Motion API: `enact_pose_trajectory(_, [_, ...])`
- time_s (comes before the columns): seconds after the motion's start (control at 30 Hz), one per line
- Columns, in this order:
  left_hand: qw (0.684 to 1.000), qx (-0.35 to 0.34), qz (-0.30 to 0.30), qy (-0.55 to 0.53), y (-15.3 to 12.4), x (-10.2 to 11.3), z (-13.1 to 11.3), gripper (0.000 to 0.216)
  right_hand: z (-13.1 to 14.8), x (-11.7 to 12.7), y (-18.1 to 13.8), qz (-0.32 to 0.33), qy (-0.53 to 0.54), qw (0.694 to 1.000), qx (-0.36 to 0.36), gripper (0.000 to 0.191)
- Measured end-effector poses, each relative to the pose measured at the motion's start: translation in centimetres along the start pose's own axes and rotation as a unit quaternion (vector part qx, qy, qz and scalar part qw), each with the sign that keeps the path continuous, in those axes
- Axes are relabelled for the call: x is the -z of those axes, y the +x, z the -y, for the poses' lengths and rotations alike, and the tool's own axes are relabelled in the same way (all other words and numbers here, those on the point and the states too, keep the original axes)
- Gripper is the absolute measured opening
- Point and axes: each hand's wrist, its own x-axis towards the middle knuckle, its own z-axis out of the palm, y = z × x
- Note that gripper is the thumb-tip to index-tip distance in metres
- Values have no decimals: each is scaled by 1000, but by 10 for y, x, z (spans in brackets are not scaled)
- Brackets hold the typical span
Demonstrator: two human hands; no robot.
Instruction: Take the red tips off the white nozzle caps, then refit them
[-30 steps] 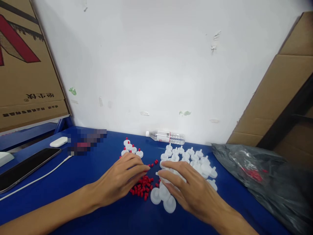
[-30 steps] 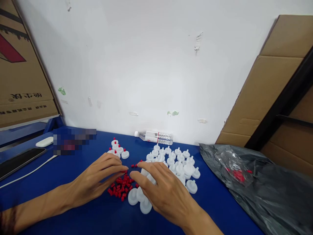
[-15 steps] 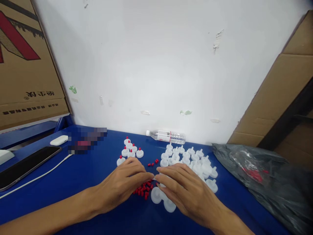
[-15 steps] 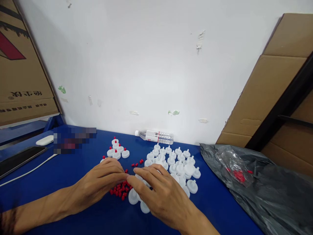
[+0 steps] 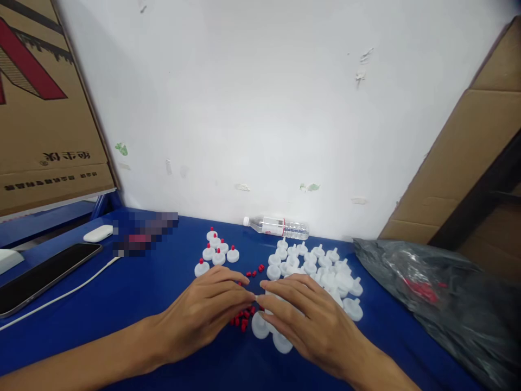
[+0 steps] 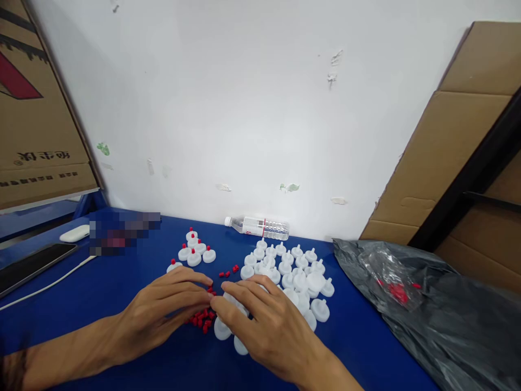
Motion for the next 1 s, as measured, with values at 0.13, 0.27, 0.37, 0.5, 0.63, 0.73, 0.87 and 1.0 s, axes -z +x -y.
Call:
enact_pose_trajectory(0.13, [1000, 8, -6, 23, -4, -4, 6, 18, 2, -2, -1, -9, -5, 1000, 4, 29])
enact_pose_trajectory(0.27, [999, 35, 8, -8, -5, -6, 8, 12, 3, -2, 0, -14, -11, 1000, 4, 27])
enact_pose_trajectory(0.37, [998, 53, 24, -33, -3, -6, 6, 10, 4, -2, 2, -11, -1, 1000, 6, 23])
enact_pose_trajectory(0.5, [997, 54, 51, -30, 2, -6, 1, 18, 5, -2, 5, -22, 13, 1000, 12, 20])
enact_pose_trajectory(0.63, [997, 27, 45, -64, 4, -6, -2, 20, 10, -1, 9, -33, 39, 999, -1, 18])
enact_pose_trajectory(0.73, [992, 33, 40, -112, 3, -4, -7, 17, 16, 2, 12, -39, 53, 998, -8, 17])
enact_pose_trajectory(0.87, [988, 57, 43, -138, 1, -1, -14, 16, 21, 3, 12, -51, 59, 997, -11, 16])
enact_pose_trajectory(1.0, [987, 69, 35, -144, 0, -3, -18, 22, 22, 1, 11, -70, 39, 997, 10, 15])
